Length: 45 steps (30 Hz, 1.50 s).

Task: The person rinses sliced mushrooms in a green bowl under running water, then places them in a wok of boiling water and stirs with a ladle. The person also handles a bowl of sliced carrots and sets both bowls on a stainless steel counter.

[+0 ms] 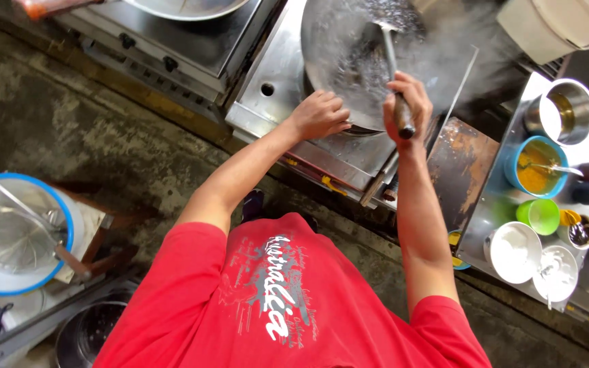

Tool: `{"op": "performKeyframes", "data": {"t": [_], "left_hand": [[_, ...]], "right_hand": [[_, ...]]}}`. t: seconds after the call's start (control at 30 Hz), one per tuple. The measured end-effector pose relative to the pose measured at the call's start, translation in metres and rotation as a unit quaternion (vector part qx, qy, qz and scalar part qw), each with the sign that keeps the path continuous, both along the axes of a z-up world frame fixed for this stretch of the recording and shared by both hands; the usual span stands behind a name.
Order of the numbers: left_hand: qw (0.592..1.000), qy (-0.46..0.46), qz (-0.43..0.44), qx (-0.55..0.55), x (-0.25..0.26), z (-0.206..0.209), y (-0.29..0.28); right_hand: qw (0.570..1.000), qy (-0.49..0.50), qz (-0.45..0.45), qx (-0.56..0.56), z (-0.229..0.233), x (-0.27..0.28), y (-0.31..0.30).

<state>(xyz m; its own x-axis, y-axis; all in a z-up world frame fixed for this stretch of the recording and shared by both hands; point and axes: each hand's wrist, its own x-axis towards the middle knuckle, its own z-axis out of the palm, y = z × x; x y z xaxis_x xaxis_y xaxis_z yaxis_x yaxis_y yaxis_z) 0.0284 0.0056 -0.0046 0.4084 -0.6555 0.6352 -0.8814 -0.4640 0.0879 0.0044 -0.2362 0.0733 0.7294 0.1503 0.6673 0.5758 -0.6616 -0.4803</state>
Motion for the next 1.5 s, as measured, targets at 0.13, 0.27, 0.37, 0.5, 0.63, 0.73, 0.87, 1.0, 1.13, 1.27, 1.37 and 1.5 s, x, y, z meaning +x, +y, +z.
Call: {"op": "performKeyframes", "data": {"t": [0.13,0.27,0.37,0.5,0.63,0.73,0.87,1.0,1.13,1.27,1.37,1.5], "left_hand": [[0.999,0.031,-0.023,0.0,0.007,-0.001,-0.002],[0.999,0.034,-0.015,0.003,0.009,-0.002,-0.003],[0.999,0.037,-0.014,-0.008,0.005,-0.003,-0.004],[0.999,0.035,-0.003,-0.009,0.003,-0.001,-0.003],[0.999,0.047,0.004,-0.012,-0.001,0.004,0.0],[0.998,0.058,0.006,-0.005,-0.001,0.005,0.001],[0.998,0.059,0.013,-0.005,-0.001,0.006,0.004],[0.998,0.062,0.015,-0.008,-0.002,0.008,0.003],[0.998,0.053,0.015,-0.016,-0.003,0.008,0.003],[0.997,0.066,0.016,-0.023,-0.004,0.004,0.001],[0.998,0.056,0.022,-0.027,-0.005,0.003,-0.001],[0.997,0.066,0.028,-0.02,-0.004,0.003,-0.001]], "right_hand": [[1.0,-0.014,0.001,0.023,0.014,0.007,0.012],[0.999,-0.027,-0.015,0.026,0.018,0.007,0.019],[1.0,-0.021,-0.011,0.017,0.017,-0.001,0.013],[1.0,-0.01,0.001,-0.007,0.024,-0.013,0.009],[0.999,0.03,-0.022,-0.008,0.045,-0.045,0.016],[0.998,0.053,-0.027,-0.005,0.061,-0.063,0.017],[0.995,0.092,-0.041,-0.02,0.075,-0.085,0.014],[0.992,0.121,-0.032,-0.021,0.092,-0.107,0.004],[0.989,0.144,-0.021,-0.031,0.11,-0.125,-0.005],[0.99,0.141,-0.009,-0.026,0.103,-0.126,-0.003],[0.991,0.129,0.003,-0.04,0.082,-0.118,0.002],[0.997,0.079,-0.01,-0.001,0.046,-0.096,0.008]]}}
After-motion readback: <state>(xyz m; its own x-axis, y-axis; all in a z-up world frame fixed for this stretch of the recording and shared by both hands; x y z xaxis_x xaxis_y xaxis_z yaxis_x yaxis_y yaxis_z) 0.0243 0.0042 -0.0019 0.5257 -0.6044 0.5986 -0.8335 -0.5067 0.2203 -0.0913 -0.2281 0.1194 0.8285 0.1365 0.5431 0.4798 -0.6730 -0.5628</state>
